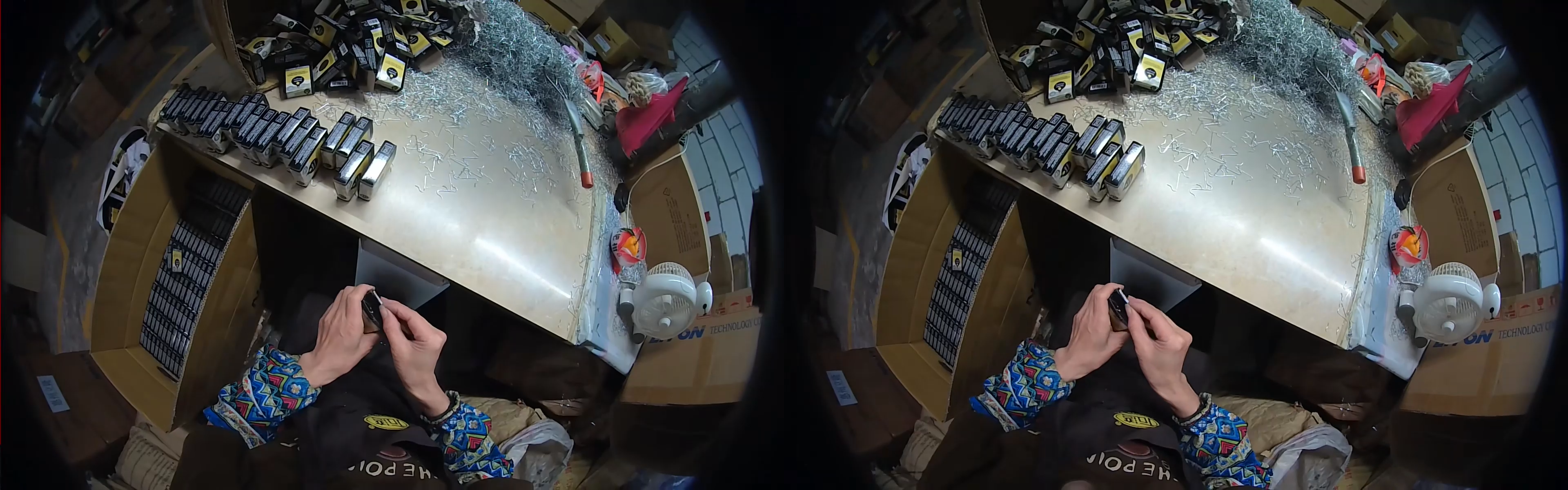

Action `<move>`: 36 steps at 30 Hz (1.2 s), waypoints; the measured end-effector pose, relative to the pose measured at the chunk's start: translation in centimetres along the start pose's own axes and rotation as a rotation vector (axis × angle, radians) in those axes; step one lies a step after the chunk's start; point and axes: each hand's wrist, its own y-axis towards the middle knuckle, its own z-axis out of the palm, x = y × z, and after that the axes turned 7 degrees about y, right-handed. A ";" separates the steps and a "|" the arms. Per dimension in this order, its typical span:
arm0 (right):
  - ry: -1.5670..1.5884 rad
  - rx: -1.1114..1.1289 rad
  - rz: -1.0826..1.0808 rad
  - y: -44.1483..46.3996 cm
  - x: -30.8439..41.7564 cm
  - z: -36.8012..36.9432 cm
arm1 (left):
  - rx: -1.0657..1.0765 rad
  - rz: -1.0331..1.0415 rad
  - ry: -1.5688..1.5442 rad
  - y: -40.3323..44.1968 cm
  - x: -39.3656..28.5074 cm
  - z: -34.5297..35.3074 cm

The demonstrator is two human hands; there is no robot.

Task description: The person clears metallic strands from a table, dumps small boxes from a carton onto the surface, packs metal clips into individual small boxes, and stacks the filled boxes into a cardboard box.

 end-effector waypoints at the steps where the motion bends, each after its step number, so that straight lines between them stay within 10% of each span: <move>1: -0.062 0.022 -0.089 0.1 0.1 0.1 | 0.020 -0.034 -0.016 0.1 0.0 0.0; 12: -0.447 0.115 -0.735 4.9 0.8 -3.2 | 0.002 -0.007 -0.144 6.2 -1.3 -0.9; 19: 0.074 0.221 -0.268 21.1 3.9 0.3 | -0.571 0.119 0.444 14.0 1.8 -0.2; 25: 0.168 0.720 0.095 26.4 4.9 4.7 | -0.386 -0.076 0.538 15.4 2.3 -0.1; 29: -0.262 0.378 -0.175 26.6 4.3 1.2 | -0.399 0.237 0.515 17.2 2.9 -6.9; 31: -0.524 0.350 -0.382 27.1 3.0 -0.1 | -0.252 0.055 0.253 21.3 5.3 -10.7; 34: -1.322 0.266 -1.000 28.9 1.1 -1.9 | -0.138 0.297 0.855 30.1 10.2 -10.7; 36: -1.347 0.226 -0.880 30.6 0.5 -3.4 | -0.226 0.663 1.111 34.1 11.2 -9.8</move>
